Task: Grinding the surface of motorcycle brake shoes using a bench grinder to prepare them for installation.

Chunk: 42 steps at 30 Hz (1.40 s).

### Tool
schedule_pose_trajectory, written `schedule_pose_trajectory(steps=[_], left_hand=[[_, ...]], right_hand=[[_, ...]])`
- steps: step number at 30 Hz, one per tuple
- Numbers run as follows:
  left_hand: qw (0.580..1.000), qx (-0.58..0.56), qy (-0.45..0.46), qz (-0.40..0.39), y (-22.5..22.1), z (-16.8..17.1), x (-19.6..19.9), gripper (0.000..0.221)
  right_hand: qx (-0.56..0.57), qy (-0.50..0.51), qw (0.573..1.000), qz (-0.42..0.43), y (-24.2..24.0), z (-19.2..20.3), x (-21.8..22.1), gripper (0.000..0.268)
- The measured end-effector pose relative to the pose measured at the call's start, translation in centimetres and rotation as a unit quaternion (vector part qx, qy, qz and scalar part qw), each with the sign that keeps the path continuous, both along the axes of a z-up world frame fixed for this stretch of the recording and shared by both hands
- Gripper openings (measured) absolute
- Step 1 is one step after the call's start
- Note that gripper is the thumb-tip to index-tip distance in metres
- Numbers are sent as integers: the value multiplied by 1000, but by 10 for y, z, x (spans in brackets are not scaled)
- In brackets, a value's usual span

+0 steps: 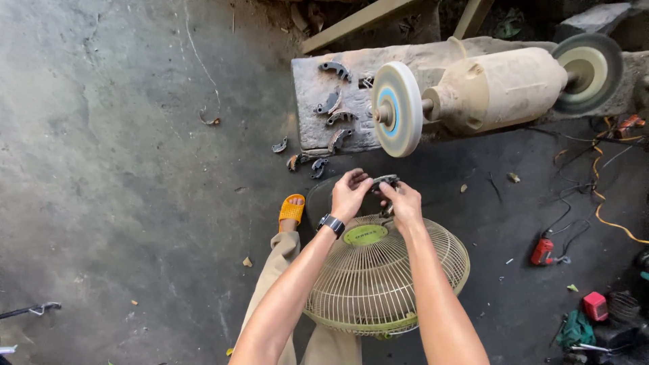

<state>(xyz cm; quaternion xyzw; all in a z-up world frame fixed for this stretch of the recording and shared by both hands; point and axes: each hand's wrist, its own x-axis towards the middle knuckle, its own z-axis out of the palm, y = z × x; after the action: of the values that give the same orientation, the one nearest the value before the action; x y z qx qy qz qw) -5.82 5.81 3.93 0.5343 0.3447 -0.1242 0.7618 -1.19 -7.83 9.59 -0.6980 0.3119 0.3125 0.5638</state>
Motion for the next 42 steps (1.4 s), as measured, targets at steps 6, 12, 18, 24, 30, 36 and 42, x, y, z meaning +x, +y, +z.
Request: schedule_pose_trajectory(steps=[6, 12, 18, 24, 30, 36, 42], left_hand=[[999, -42, 8, 27, -26, -27, -5, 31], [989, -114, -6, 94, -42, -46, 1, 33], [967, -154, 47, 199, -42, -29, 28, 24], [968, -116, 80, 209, -28, -9, 47, 16], [963, -165, 70, 201, -42, -25, 49, 15], [967, -176, 73, 170, -46, -19, 54, 15], [961, -213, 65, 163, -57, -25, 56, 15]], right_hand=[[60, -2, 992, -113, -7, -27, 0, 15], [76, -35, 990, -115, -4, -36, 11, 15], [75, -56, 985, -146, -6, -64, 20, 15], [84, -69, 980, -168, 14, -50, 30, 17], [68, -110, 976, -173, -1, -57, 28, 20], [39, -131, 974, -179, 7, -25, 31, 19], [15, -168, 968, -184, -4, -31, 30, 19]])
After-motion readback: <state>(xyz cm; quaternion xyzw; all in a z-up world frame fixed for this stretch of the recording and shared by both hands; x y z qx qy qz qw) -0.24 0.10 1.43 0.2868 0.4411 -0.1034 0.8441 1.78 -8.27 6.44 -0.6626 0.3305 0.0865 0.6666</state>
